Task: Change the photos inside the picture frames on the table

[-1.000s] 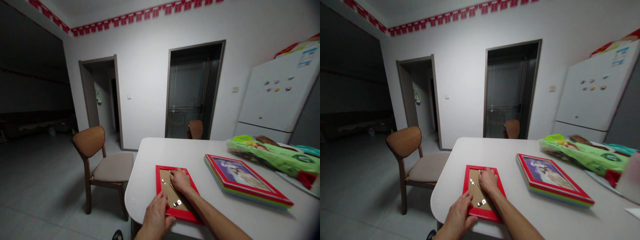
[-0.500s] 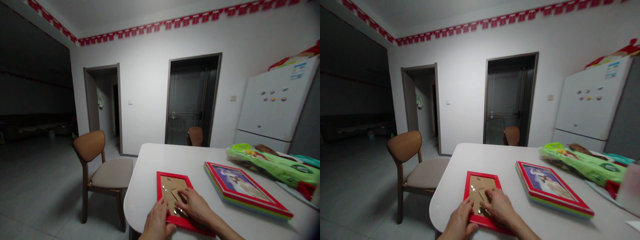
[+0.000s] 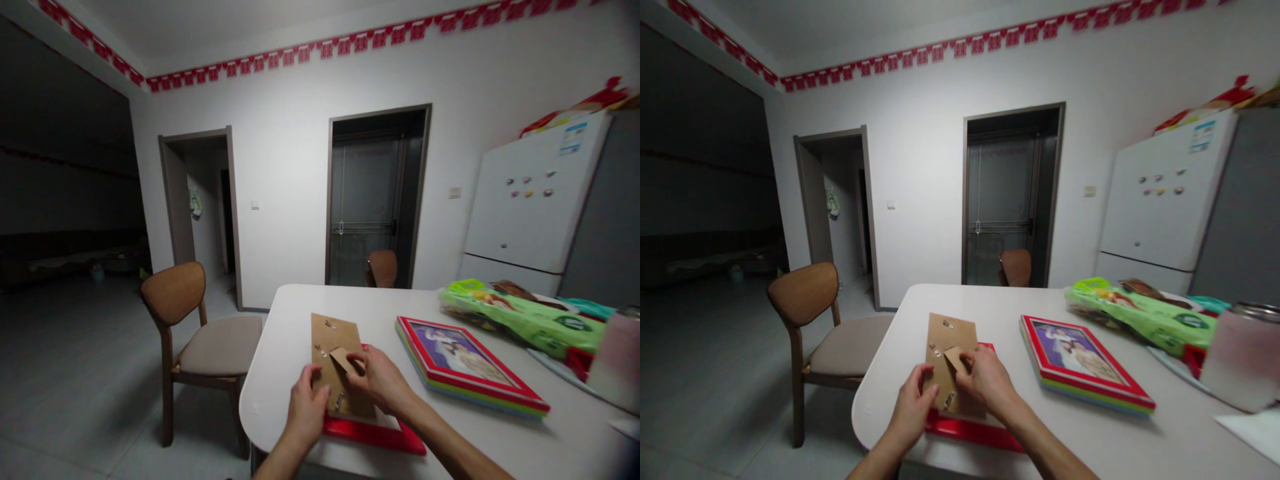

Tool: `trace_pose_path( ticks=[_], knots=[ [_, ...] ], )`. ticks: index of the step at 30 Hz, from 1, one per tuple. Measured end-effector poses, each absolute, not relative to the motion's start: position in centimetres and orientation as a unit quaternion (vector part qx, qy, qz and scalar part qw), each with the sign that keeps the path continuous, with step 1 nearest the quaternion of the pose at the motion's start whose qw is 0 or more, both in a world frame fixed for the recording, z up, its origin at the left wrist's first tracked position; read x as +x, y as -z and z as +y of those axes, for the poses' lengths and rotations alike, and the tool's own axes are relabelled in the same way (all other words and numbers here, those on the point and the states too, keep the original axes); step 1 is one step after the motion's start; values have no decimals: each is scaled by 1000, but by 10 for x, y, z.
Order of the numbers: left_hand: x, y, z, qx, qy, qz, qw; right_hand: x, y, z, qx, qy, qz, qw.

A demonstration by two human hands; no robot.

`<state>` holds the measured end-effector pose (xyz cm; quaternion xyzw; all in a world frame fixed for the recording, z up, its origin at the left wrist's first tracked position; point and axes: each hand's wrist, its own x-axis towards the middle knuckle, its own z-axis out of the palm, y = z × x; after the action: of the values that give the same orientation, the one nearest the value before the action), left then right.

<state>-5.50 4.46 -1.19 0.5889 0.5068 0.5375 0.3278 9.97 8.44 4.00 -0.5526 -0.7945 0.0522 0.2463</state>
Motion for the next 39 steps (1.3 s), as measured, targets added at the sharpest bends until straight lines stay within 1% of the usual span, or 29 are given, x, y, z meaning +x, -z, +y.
trace_pose_path(
  ticks=[2, 6, 9, 12, 17, 21, 23, 27, 29, 31, 32, 34, 35, 37, 39],
  knots=[
    [-70, 9, 51, 554, -563, 505, 348, 82, -47, 75, -535, -70, -801, 260],
    [-115, 10, 53, 523, -557, 540, 353, 64, -42, 67, -496, -112, -811, 288],
    [-143, 14, 50, 509, -540, 576, 344, 77, -27, 76, -514, -96, -803, 285],
    [-158, 21, 49, 511, -505, 615, 325, 106, -9, 92, -564, -58, -782, 257],
    [-161, 28, 48, 536, -419, 695, 234, 146, 15, 104, -641, 9, -743, 196],
    [-159, 26, 42, 562, -336, 741, 147, 155, 24, 102, -679, -21, -713, 171],
    [-157, 23, 39, 572, -302, 754, 116, 156, 23, 102, -684, -55, -701, 192],
    [-145, 12, 35, 600, -278, 746, 76, 158, 12, 102, -693, -216, -609, 321],
    [-128, 6, 33, 621, -286, 726, 67, 159, 5, 97, -686, -275, -575, 351],
    [-102, 1, 31, 656, -303, 687, 78, 158, -2, 89, -653, -365, -546, 377],
    [-86, -1, 29, 677, -315, 659, 90, 156, -6, 85, -622, -431, -515, 402],
    [-53, -5, 24, 725, -367, 564, 144, 152, -15, 76, -540, -552, -438, 459],
    [-37, -7, 22, 742, -381, 526, 165, 150, -20, 72, -506, -587, -410, 481],
    [-9, -13, 20, 768, -389, 477, 175, 146, -28, 67, -473, -603, -397, 505],
    [10, -20, 19, 790, -391, 449, 149, 145, -35, 65, -463, -597, -409, 511]
  ],
)
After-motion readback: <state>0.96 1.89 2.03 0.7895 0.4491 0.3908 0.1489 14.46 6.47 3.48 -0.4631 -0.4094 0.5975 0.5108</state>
